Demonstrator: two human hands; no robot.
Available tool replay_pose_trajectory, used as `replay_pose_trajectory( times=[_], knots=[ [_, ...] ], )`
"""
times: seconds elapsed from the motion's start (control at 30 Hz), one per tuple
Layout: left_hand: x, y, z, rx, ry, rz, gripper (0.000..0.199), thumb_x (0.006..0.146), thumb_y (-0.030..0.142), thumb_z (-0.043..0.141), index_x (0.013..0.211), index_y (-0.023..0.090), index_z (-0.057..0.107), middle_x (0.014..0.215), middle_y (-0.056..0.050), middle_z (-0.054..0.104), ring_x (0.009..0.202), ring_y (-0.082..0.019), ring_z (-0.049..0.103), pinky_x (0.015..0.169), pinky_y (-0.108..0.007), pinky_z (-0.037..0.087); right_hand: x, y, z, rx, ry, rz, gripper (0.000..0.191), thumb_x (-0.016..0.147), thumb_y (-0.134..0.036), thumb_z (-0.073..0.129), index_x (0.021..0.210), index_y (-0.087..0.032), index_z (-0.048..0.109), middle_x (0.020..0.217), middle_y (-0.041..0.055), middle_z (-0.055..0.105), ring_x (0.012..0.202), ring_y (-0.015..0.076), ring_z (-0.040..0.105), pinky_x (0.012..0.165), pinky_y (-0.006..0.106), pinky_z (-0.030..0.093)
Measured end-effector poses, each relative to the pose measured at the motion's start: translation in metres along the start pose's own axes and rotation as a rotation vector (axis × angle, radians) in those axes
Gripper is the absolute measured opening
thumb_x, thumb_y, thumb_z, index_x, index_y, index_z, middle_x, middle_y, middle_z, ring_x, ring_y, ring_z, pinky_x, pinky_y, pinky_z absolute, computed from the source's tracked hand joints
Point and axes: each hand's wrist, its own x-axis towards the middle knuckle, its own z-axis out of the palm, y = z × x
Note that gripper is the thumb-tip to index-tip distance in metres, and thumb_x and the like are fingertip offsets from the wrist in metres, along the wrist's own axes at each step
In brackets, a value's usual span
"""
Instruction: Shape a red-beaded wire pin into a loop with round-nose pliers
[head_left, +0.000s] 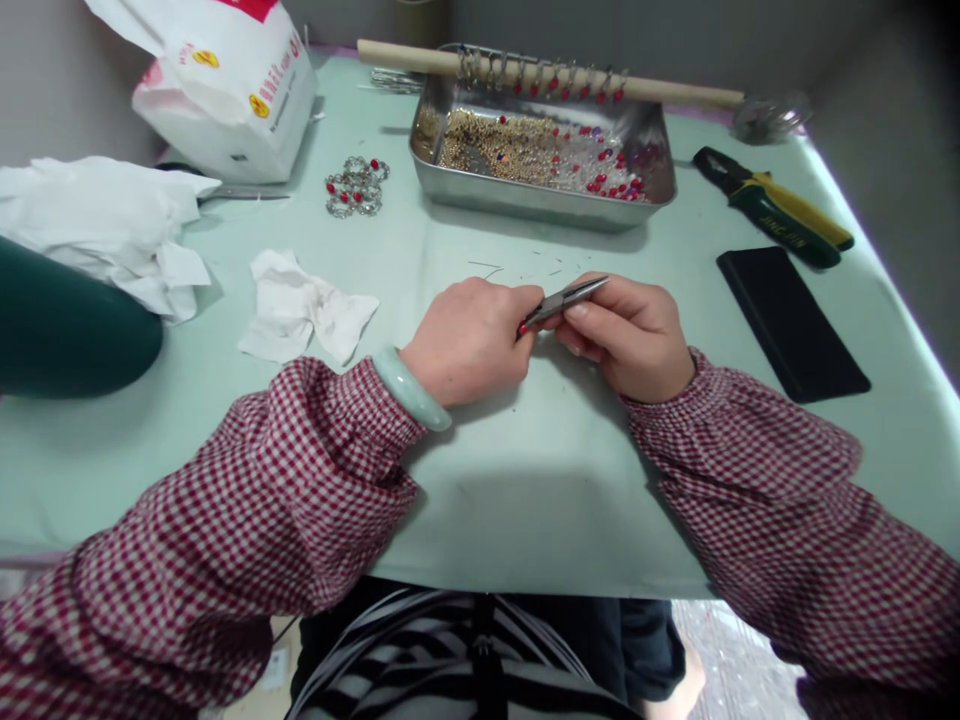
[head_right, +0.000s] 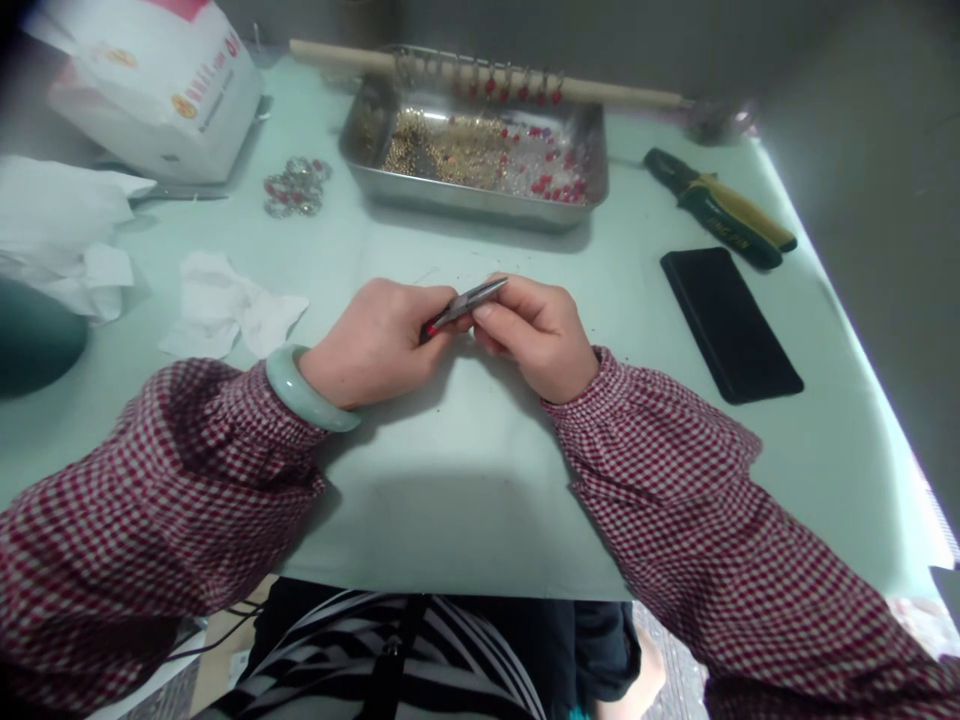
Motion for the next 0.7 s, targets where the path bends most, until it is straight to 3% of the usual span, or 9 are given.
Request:
replay_pose_trajectory(
  times=[0.7],
  knots=[
    [-0.0006,0.0009,0.0011,-0.001,-0.002,0.0,0.018,0.082,0.026,0.044,0.081,0.017,0.06,0.07,-0.005,0.061,0.071,-0.02,0.056,0.07,-0.033,0.041,-0.0002,0.0013,0.0004,0.055,0.007,-0.023,0.013,0.084,-0.024,0.057,0.077,-0.017,0.065,0.056,-0.0016,0.051,0.045,0.0079,0.039,0.04,0.023,0.027]
  ],
)
